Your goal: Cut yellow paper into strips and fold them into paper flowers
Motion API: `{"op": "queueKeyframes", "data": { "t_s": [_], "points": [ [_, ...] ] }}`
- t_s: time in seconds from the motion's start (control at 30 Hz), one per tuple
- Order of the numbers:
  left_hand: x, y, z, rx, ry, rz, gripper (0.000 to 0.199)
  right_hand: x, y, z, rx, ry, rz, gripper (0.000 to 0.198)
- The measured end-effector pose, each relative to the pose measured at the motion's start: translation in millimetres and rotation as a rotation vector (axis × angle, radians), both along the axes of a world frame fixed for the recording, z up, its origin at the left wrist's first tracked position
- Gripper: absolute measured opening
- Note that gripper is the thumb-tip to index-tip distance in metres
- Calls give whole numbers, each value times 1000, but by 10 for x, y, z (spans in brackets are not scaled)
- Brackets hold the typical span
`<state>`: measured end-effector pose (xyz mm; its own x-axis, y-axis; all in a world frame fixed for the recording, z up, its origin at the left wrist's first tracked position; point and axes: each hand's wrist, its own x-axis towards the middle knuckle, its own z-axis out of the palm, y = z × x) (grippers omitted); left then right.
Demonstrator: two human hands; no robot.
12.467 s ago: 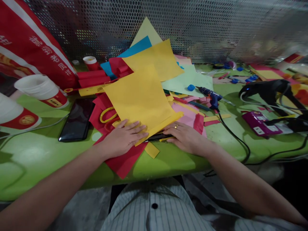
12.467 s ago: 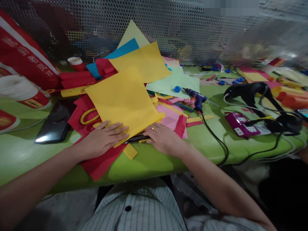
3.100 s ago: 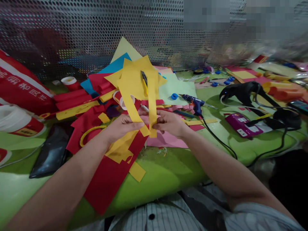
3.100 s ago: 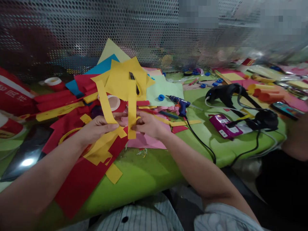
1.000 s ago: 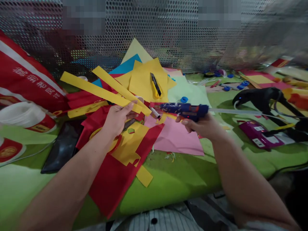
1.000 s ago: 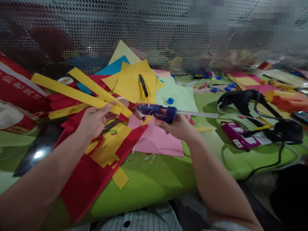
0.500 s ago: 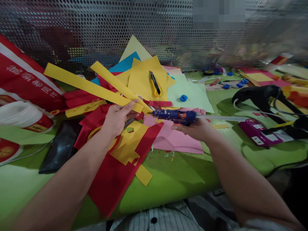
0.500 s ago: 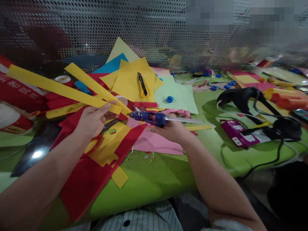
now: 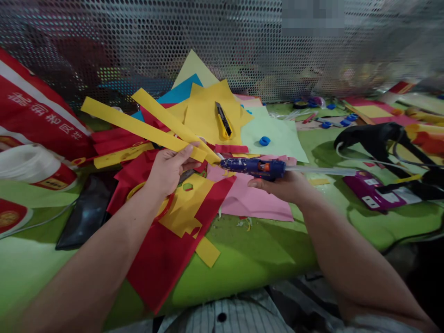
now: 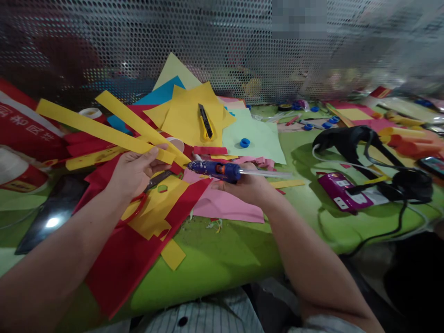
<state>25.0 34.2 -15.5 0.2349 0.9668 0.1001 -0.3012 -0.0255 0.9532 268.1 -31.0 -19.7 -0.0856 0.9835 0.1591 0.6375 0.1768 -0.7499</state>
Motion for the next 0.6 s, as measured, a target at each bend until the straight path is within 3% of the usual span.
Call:
{"op": "queueKeyframes", "data": {
  "t_s": [0.23,0.6],
  "points": [
    [-4,-2,-5,26,-10,-9,17,-8,1,46,-65,-19,-85,37],
    [5,-46,28,-16,16,-1,16,-28,-7,114,-60,47,-68,36]
  ]
}}
